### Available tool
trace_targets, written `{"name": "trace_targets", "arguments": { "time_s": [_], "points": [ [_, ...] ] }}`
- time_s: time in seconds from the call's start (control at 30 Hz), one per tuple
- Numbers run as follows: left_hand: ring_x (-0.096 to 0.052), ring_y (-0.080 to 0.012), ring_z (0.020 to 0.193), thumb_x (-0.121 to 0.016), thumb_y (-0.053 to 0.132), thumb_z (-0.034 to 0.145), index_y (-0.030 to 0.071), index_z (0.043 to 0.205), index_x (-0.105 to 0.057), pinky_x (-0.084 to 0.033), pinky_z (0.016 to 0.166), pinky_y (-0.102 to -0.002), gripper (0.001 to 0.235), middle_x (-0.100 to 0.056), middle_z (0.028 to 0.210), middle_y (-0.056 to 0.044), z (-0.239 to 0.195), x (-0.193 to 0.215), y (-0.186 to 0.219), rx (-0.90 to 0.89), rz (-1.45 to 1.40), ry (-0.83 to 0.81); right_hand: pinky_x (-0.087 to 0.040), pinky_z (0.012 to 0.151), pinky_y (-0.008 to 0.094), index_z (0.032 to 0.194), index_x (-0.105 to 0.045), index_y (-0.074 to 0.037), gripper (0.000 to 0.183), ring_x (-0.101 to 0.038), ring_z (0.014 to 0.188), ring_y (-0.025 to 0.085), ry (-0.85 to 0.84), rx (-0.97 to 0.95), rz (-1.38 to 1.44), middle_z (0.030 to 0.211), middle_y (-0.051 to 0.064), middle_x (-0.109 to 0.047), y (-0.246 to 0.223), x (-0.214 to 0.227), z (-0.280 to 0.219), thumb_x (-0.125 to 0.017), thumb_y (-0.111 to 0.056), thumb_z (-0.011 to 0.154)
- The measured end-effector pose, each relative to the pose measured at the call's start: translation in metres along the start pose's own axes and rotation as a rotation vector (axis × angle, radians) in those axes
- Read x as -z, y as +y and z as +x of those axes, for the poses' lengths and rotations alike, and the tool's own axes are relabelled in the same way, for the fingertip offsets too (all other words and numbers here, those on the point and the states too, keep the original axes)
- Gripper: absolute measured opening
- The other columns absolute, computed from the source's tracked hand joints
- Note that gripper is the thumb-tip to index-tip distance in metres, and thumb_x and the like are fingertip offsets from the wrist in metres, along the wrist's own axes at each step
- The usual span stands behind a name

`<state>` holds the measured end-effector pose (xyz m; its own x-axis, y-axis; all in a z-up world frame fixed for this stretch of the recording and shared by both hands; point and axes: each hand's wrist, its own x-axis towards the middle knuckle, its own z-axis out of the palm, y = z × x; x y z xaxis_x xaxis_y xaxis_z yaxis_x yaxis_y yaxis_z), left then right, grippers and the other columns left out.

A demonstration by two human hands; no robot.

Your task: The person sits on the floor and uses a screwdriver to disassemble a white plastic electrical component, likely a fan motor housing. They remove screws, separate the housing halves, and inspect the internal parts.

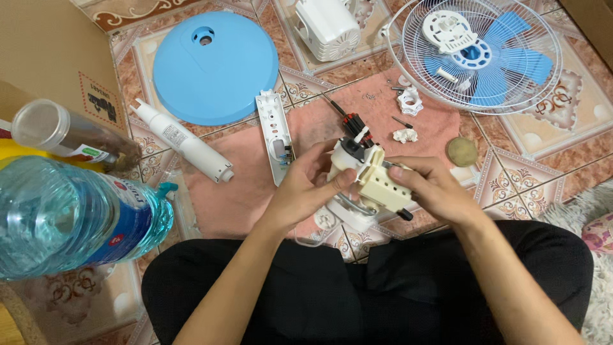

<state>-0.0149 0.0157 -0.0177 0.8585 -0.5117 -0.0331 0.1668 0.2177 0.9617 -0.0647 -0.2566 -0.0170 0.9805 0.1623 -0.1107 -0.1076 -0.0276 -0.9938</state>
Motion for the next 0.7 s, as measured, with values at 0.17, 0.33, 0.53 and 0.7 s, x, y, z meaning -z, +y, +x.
{"name": "trace_targets", "arguments": {
  "time_s": [0.17,0.33,0.53,0.7],
  "points": [
    [-0.074,-0.036,0.128,-0.095,0.033,0.096,0.001,0.165,-0.058,-0.061,0.113,-0.05,0.085,-0.076,0.139,-0.027,0.002,0.013,0.019,0.007,0.114,-0.021,-0.058,0.081,0.04,0.149,-0.081,-0.005,0.057,-0.072,0.085,0.024,0.011,0.036,-0.091,0.096,0.018,-0.085,0.091,0.009,0.014,-0.074,-0.043,0.106],
    [-0.072,-0.032,0.128,-0.098,0.019,0.093,0.0,0.165,-0.058,-0.061,0.114,-0.052,0.084,-0.075,0.14,-0.025,0.009,0.042,0.018,-0.012,0.211,-0.031,-0.056,0.116,0.053,0.159,-0.075,-0.013,0.092,-0.074,0.127,0.029,-0.043,0.111,-0.111,0.141,0.018,-0.084,0.145,-0.008,0.037,-0.088,-0.067,0.087],
    [-0.079,-0.0376,0.126,-0.102,0.018,0.085,0.008,0.161,-0.068,-0.062,0.115,-0.055,0.084,-0.079,0.137,-0.029,0.009,0.045,0.051,0.009,0.451,-0.136,-0.054,0.106,0.044,0.127,-0.085,-0.006,0.081,-0.069,0.116,0.023,-0.099,0.269,-0.041,0.12,0.009,-0.079,0.105,-0.06,0.042,-0.118,-0.023,0.056],
    [-0.081,-0.0486,0.127,-0.102,0.028,0.083,0.012,0.158,-0.072,-0.059,0.114,-0.058,0.083,-0.082,0.136,-0.028,0.004,0.036,0.061,0.002,0.648,-0.184,-0.064,0.094,0.034,0.135,-0.076,-0.003,0.073,-0.072,0.107,0.015,0.015,0.095,0.248,0.113,0.004,-0.081,0.111,-0.08,0.032,-0.109,0.003,0.069]
  ]
}}
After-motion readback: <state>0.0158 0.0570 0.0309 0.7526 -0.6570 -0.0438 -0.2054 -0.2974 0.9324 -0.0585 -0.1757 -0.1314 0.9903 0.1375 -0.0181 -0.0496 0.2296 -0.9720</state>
